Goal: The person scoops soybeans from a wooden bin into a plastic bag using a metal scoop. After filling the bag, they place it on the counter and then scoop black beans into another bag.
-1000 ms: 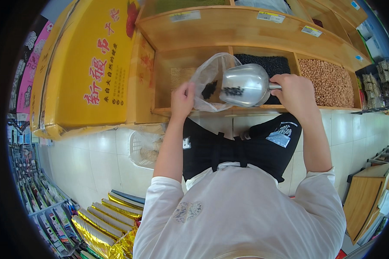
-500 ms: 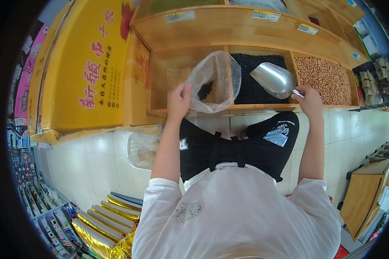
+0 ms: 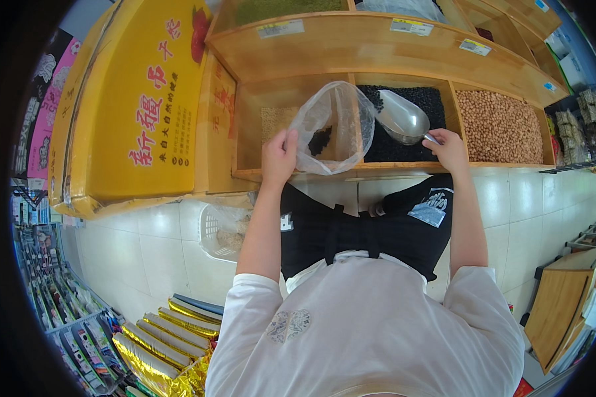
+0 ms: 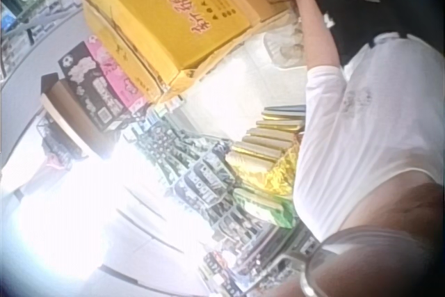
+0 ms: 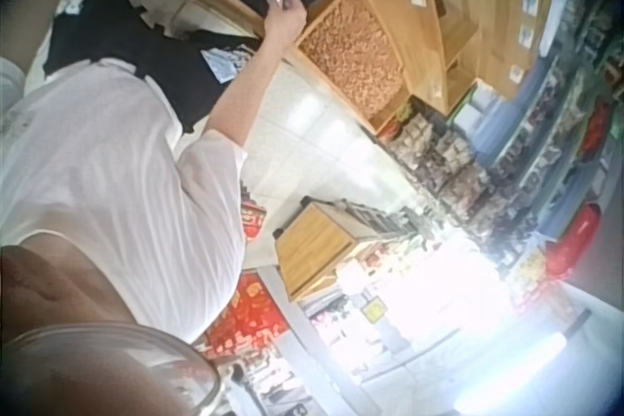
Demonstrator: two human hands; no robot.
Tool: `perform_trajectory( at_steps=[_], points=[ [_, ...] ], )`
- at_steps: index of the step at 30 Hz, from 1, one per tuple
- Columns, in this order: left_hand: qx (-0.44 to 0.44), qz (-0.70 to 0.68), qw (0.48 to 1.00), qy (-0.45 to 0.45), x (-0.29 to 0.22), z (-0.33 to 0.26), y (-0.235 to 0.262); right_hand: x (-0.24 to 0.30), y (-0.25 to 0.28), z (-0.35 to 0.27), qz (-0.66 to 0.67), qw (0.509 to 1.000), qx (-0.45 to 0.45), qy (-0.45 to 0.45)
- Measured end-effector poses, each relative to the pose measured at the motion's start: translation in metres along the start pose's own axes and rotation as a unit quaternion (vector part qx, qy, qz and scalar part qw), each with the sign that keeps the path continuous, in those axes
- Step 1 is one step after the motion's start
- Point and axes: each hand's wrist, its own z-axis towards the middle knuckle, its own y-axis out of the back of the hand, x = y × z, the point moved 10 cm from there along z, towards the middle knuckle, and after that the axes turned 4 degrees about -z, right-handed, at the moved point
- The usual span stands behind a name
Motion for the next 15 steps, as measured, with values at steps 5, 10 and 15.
perform_trajectory(
  at_steps=[5, 10, 15],
  points=[
    [0.024, 0.021, 0.999, 0.011, 0.001, -0.001, -0.003, -0.023, 0.027, -0.019, 0.156, 0.987, -0.015, 0.025],
    [0.022, 0.024, 0.999, 0.005, -0.002, -0.001, -0.003, -0.005, 0.04, -0.041, 0.223, 0.974, -0.001, 0.048],
    [0.019, 0.024, 1.0, -0.003, 0.0, 0.0, -0.002, 0.073, 0.049, -0.06, 0.212, 0.972, 0.04, 0.096]
  ],
)
